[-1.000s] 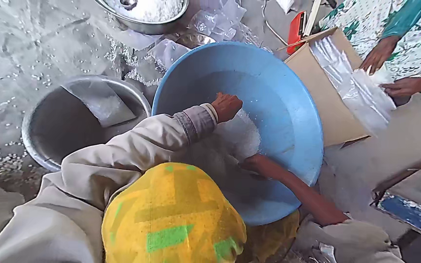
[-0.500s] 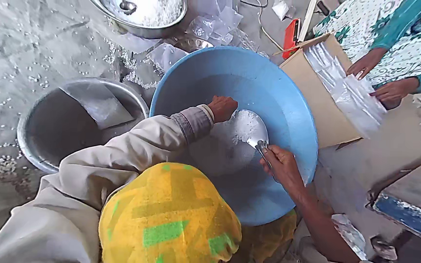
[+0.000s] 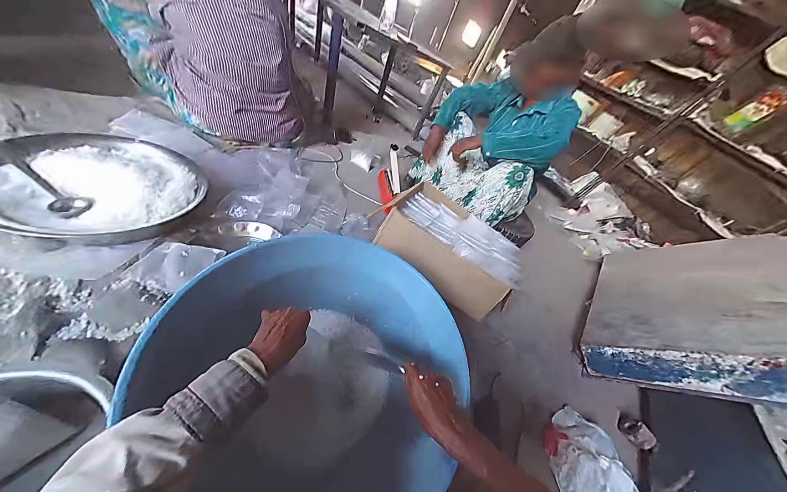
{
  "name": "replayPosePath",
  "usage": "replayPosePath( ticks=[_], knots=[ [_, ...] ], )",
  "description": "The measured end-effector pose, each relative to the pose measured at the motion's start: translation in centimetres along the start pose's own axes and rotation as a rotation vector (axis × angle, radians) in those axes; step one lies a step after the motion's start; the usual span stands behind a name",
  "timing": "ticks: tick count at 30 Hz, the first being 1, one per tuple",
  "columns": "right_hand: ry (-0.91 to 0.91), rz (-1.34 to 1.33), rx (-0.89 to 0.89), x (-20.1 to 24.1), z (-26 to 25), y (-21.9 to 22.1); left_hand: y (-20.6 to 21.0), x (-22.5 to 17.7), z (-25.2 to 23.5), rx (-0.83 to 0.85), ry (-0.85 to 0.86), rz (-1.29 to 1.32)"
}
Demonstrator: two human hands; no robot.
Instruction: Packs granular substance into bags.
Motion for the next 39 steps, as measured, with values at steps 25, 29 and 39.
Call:
replayPosePath(
  ticks=[25,29,39],
  knots=[
    [-0.434,0.291,0.359,2.2,-4.8,7.4,0.3,-0.4,-0.1,0.075,0.046,-0.085],
    [-0.343,0.278,0.412,2.7,-4.4,7.6,0.6,-0.2,-0.3,0.071,0.019,-0.082],
    [-0.367,0.357,0.421,3.5,-4.4,7.8,0.9,-0.2,-0.5,0.05,-0.019,-0.039]
  ],
)
Point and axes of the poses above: each hand's wrist, its own z-axis away from the middle knuckle, its own y-axis out of the palm, x = y × z, the point moved 1 cm from there along -z, towards the middle knuckle, and after that the axes turned 1 degree about -z, right-handed, at the moved point
